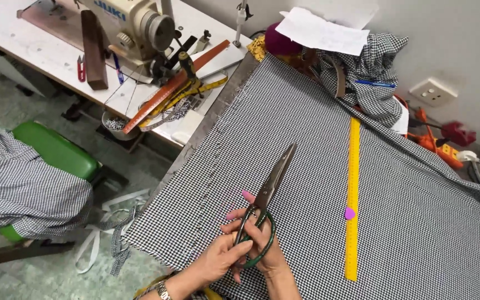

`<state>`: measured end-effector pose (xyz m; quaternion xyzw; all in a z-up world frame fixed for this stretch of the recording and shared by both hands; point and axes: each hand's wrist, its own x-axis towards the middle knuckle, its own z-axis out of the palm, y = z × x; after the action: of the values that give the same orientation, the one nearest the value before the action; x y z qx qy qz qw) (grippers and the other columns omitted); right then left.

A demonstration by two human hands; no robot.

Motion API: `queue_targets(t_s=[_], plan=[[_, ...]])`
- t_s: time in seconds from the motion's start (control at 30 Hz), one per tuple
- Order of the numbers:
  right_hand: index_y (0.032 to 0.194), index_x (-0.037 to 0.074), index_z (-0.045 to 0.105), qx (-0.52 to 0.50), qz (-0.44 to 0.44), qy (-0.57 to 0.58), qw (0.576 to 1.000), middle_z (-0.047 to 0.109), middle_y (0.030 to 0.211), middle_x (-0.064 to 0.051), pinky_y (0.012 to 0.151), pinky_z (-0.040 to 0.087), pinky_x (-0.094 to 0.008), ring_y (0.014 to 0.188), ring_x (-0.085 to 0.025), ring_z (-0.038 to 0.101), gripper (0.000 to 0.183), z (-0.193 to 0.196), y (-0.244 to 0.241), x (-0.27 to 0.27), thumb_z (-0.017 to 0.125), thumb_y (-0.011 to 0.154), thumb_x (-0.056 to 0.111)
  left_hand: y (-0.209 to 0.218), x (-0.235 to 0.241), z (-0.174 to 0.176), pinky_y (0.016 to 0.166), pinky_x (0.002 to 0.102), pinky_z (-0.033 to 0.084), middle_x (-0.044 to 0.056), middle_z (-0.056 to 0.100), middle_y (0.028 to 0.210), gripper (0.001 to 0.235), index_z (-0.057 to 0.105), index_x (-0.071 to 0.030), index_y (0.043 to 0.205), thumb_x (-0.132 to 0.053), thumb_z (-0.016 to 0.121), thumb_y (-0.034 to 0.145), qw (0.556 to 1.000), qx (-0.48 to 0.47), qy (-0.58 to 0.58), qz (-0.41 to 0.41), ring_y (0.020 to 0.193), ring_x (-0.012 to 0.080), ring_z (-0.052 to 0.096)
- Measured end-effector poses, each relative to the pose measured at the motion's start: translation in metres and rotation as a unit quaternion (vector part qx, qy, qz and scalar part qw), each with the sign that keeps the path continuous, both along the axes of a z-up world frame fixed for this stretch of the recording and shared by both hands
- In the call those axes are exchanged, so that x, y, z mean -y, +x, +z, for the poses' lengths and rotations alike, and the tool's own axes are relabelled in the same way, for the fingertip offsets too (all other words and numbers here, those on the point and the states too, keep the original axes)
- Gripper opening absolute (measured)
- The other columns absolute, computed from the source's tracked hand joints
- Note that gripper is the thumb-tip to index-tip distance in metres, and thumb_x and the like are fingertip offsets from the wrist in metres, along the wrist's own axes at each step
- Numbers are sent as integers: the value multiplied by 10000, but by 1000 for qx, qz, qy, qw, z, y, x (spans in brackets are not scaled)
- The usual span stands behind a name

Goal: Cutting checkered fabric with scissors and marking it with a ruler and chalk on a workbench in a sewing factory.

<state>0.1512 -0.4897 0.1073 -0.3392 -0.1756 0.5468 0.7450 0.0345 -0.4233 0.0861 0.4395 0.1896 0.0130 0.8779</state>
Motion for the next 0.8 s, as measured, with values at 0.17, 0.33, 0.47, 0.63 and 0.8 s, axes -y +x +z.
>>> queue_targets(t_s=[0.17,0.33,0.47,0.63,0.8], plan=[[1367,-23,368,55,-50,-104,992,557,722,-80,842,586,-452,640,-209,639,588,-6,1,-6,626,857,120,1,1,-9,440,235,564,52,485,583,302,553,-23,826,-280,561,985,996,-56,61,-43,478,140,593],[1245,5,483,105,-68,-219,968,521,615,-48,723,615,-443,535,-165,549,469,-22,27,4,648,827,139,-7,-11,15,534,250,352,-65,480,640,217,560,-170,820,-315,578,980,952,-127,266,-79,564,75,420],[1070,41,552,195,-120,-302,925,547,613,-56,599,625,-402,519,-164,571,244,-38,54,22,644,857,116,-25,-30,23,767,222,524,-56,689,951,133,677,-173,960,-271,605,908,927,-169,328,-64,826,63,631],[1001,28,549,237,-151,-428,859,457,574,-53,436,495,-320,441,-164,462,141,-40,67,32,592,876,76,-56,-52,19,742,206,523,-69,713,901,110,702,-180,924,-258,630,898,915,-250,317,-12,774,55,623],[950,36,557,212,-167,-433,860,445,607,-65,380,426,-320,432,-154,400,71,-56,66,43,599,900,64,-80,-63,3,728,231,520,-44,719,878,121,702,-140,894,-234,625,903,905,-300,298,47,751,75,634]])
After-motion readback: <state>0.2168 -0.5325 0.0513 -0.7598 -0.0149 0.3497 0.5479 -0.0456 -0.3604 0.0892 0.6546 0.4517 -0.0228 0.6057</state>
